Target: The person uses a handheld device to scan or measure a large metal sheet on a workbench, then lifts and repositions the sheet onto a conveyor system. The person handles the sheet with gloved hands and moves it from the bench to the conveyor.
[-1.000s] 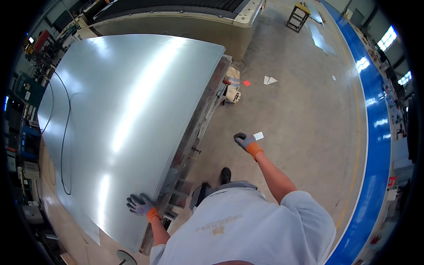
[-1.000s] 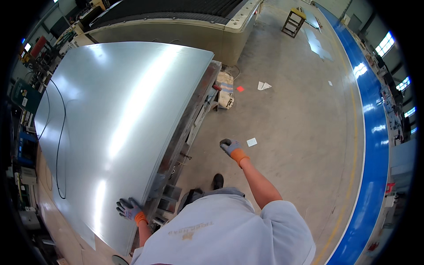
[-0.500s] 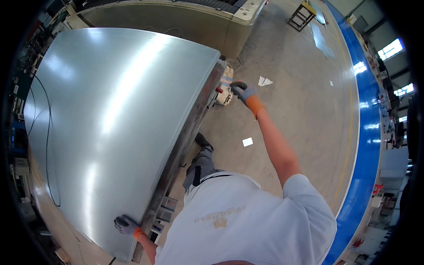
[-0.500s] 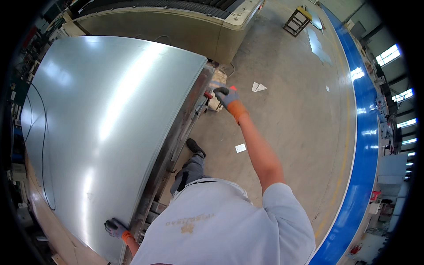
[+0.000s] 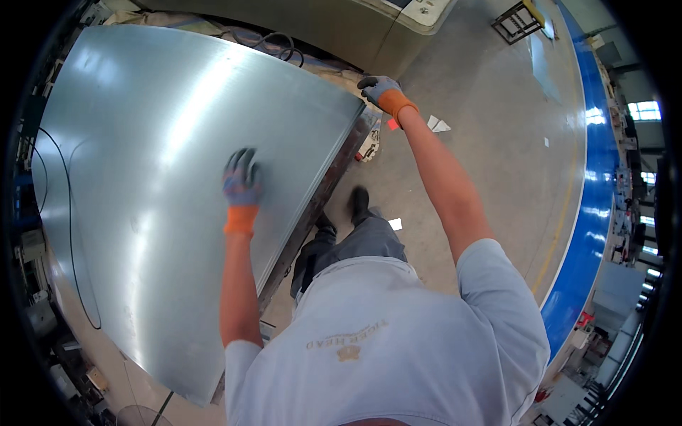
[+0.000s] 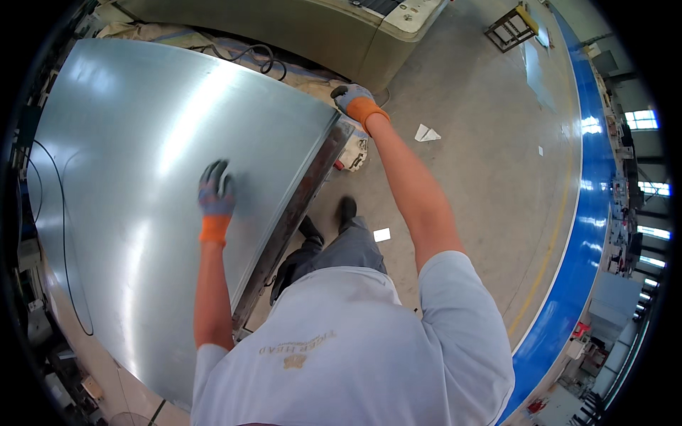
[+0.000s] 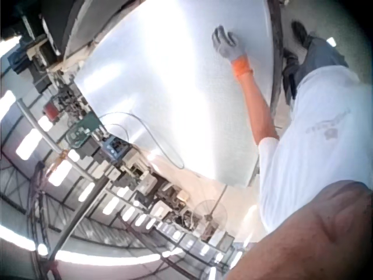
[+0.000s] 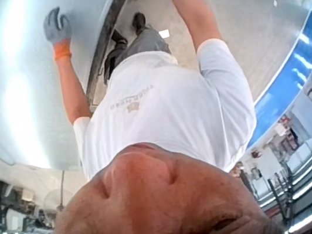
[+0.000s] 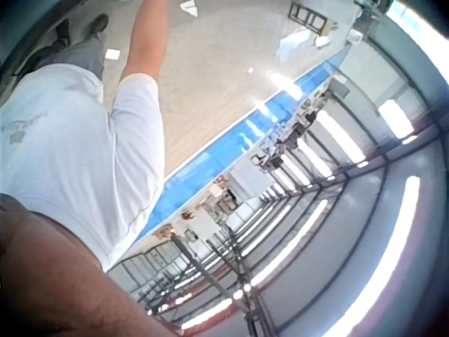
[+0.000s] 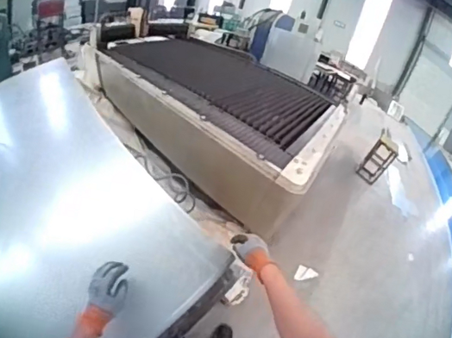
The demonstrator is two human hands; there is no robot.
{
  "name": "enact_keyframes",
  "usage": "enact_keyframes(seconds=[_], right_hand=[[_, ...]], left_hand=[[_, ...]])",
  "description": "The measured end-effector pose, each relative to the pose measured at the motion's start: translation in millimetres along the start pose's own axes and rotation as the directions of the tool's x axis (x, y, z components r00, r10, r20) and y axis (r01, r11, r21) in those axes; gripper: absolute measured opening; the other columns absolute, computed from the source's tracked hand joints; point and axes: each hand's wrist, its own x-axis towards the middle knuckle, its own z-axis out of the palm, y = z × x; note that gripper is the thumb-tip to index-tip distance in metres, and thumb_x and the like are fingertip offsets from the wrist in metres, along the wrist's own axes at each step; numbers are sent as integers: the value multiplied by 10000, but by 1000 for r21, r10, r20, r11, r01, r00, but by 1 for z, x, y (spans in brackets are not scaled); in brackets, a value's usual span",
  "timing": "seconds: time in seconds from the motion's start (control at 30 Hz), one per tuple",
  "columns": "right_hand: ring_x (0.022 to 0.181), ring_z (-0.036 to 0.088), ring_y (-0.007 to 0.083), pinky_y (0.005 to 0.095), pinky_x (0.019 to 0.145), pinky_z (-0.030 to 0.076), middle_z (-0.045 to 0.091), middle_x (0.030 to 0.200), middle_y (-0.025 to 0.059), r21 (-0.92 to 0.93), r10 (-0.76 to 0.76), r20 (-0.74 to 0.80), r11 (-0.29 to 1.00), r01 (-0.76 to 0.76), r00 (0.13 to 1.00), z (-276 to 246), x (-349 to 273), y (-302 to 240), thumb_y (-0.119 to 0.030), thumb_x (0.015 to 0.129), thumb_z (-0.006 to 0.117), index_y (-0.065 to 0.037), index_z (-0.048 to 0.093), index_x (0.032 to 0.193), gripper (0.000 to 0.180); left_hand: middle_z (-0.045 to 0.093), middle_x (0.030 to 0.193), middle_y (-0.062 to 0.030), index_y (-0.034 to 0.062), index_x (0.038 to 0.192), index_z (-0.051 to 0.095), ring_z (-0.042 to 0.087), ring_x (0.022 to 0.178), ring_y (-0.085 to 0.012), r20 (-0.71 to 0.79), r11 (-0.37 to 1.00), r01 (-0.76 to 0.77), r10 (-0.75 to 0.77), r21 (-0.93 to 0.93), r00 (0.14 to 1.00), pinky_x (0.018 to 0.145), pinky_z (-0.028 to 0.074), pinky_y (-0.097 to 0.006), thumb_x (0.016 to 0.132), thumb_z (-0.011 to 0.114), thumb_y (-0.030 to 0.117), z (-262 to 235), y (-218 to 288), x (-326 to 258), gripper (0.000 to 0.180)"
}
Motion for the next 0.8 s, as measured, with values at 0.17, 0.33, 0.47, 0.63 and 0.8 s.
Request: enact_keyframes(seconds=[0.17, 0.33, 0.47, 0.63, 0.8], right_hand=[[923, 727, 253, 346, 863, 553, 773, 974, 115, -70, -95, 188, 991, 110, 978, -2, 24, 9, -224, 860, 596, -164, 803, 1064, 297], [955, 711, 354, 390, 866, 548, 755, 998, 190, -32, -90, 340, 994, 107, 936, -25, 29, -2, -281, 846, 611, -109, 789, 1043, 316], [1040, 668, 446, 449, 905, 528, 678, 1129, 306, 12, -96, 433, 995, 101, 896, -36, 33, 1, -319, 873, 579, 23, 717, 1099, 433], [898, 672, 417, 452, 802, 519, 670, 1052, 302, 105, -158, 396, 986, 126, 904, -36, 46, 8, -304, 850, 581, 41, 687, 1075, 426], [980, 686, 411, 446, 851, 529, 685, 1090, 292, -10, -125, 484, 989, 148, 866, -41, 52, 0, -282, 879, 553, 43, 706, 1075, 409]], left_hand=[[639, 1329, -133, 163, 1331, 642, 562, 1275, -346, 376, 985, -40, -26, 167, 926, 1108, 426, -468, 914, 647, 247, 99, 60, 104, 425], [500, 1515, -107, 211, 1430, 556, 407, 1443, -318, 606, 938, -155, -69, 310, 793, 1209, 302, -462, 880, 667, 271, 171, 91, 159, 565], [496, 1515, -114, 214, 1426, 560, 403, 1449, -321, 764, 883, -301, -94, 361, 638, 1210, 301, -455, 893, 639, 249, 200, 108, 185, 539], [520, 1491, -131, 180, 1396, 577, 453, 1416, -323, 852, 864, -351, -153, 362, 500, 1158, 389, -431, 907, 584, 160, 218, 121, 215, 489], [553, 1455, -149, 139, 1365, 600, 485, 1381, -338, 871, 874, -358, -133, 327, 472, 1108, 443, -432, 914, 538, 108, 230, 122, 230, 457]])
